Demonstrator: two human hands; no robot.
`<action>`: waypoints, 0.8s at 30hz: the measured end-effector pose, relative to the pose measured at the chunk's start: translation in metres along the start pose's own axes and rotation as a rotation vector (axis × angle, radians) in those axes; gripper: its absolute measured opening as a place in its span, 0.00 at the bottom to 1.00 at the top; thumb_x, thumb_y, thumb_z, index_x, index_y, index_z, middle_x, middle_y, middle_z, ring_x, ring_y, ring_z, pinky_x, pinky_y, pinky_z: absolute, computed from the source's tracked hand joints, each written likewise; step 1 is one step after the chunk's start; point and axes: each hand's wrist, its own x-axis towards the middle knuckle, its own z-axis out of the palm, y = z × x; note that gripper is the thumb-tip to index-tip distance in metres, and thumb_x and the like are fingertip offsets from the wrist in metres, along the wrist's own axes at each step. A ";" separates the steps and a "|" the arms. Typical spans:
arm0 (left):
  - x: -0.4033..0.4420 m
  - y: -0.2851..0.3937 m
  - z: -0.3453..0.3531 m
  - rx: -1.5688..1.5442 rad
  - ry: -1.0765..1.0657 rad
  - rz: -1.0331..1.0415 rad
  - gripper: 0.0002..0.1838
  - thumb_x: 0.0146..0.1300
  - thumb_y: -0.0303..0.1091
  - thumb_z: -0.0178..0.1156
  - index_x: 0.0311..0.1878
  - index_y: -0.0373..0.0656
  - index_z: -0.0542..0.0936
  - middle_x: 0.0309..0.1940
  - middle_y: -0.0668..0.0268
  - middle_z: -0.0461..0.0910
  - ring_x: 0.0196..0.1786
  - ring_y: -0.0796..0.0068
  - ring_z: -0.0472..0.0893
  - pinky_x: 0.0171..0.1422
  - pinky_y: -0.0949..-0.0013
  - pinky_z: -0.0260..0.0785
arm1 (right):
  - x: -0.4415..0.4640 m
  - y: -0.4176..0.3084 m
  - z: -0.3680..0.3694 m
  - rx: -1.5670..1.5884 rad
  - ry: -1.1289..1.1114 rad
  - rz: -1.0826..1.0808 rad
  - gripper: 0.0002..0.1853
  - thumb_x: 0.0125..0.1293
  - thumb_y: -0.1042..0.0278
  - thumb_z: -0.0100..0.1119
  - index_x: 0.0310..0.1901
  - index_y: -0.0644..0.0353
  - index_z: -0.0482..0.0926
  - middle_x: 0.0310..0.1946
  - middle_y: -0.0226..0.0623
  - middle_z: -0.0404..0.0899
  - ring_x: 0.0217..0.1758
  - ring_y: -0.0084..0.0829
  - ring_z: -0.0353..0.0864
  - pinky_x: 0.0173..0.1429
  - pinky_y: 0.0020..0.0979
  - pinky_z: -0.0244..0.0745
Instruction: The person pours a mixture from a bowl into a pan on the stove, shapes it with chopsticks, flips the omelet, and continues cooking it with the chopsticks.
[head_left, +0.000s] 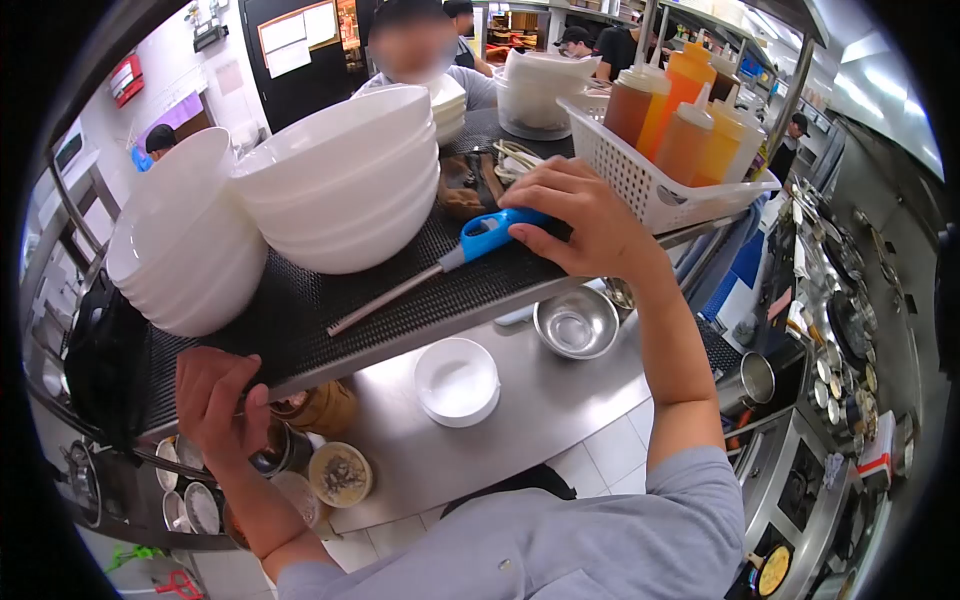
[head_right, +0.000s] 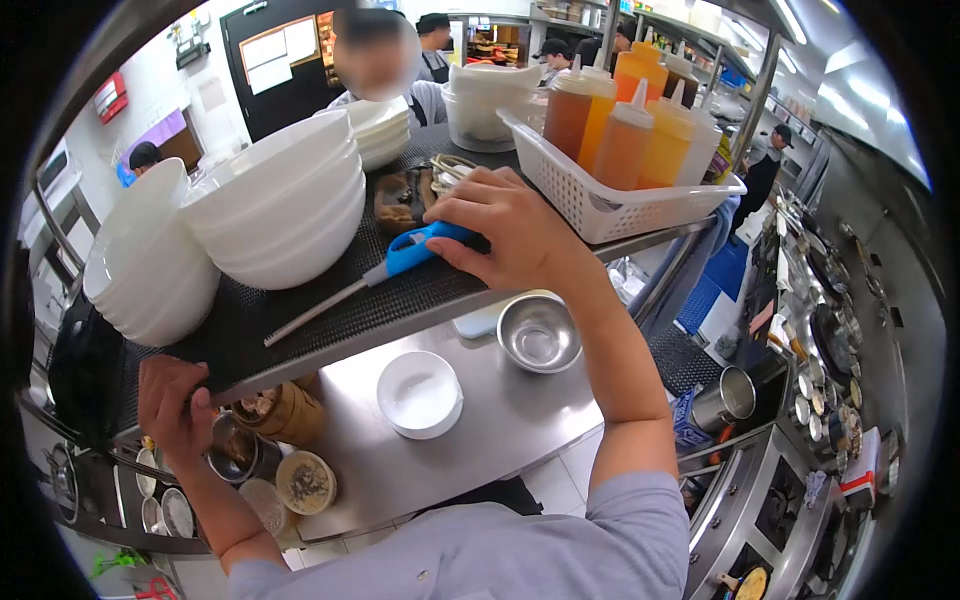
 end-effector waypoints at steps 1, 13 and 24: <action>0.000 0.000 0.000 0.004 -0.002 0.005 0.12 0.64 0.35 0.60 0.39 0.34 0.82 0.30 0.58 0.80 0.34 0.57 0.78 0.43 0.58 0.71 | -0.001 0.004 0.003 0.001 0.007 0.000 0.13 0.62 0.60 0.68 0.45 0.55 0.84 0.40 0.33 0.83 0.47 0.37 0.79 0.56 0.36 0.69; 0.004 0.003 0.009 -0.160 -0.108 -0.429 0.24 0.63 0.47 0.63 0.48 0.31 0.82 0.43 0.51 0.85 0.46 0.56 0.84 0.57 0.59 0.71 | -0.012 0.009 0.010 0.059 -0.028 0.181 0.20 0.57 0.48 0.72 0.46 0.52 0.87 0.40 0.31 0.84 0.51 0.34 0.76 0.63 0.41 0.60; 0.003 0.004 0.011 -0.199 -0.169 -0.489 0.24 0.65 0.44 0.62 0.50 0.28 0.80 0.43 0.48 0.85 0.46 0.57 0.86 0.58 0.62 0.71 | -0.019 0.012 0.009 0.080 0.004 0.181 0.20 0.58 0.46 0.71 0.46 0.51 0.87 0.35 0.30 0.84 0.50 0.34 0.77 0.63 0.41 0.61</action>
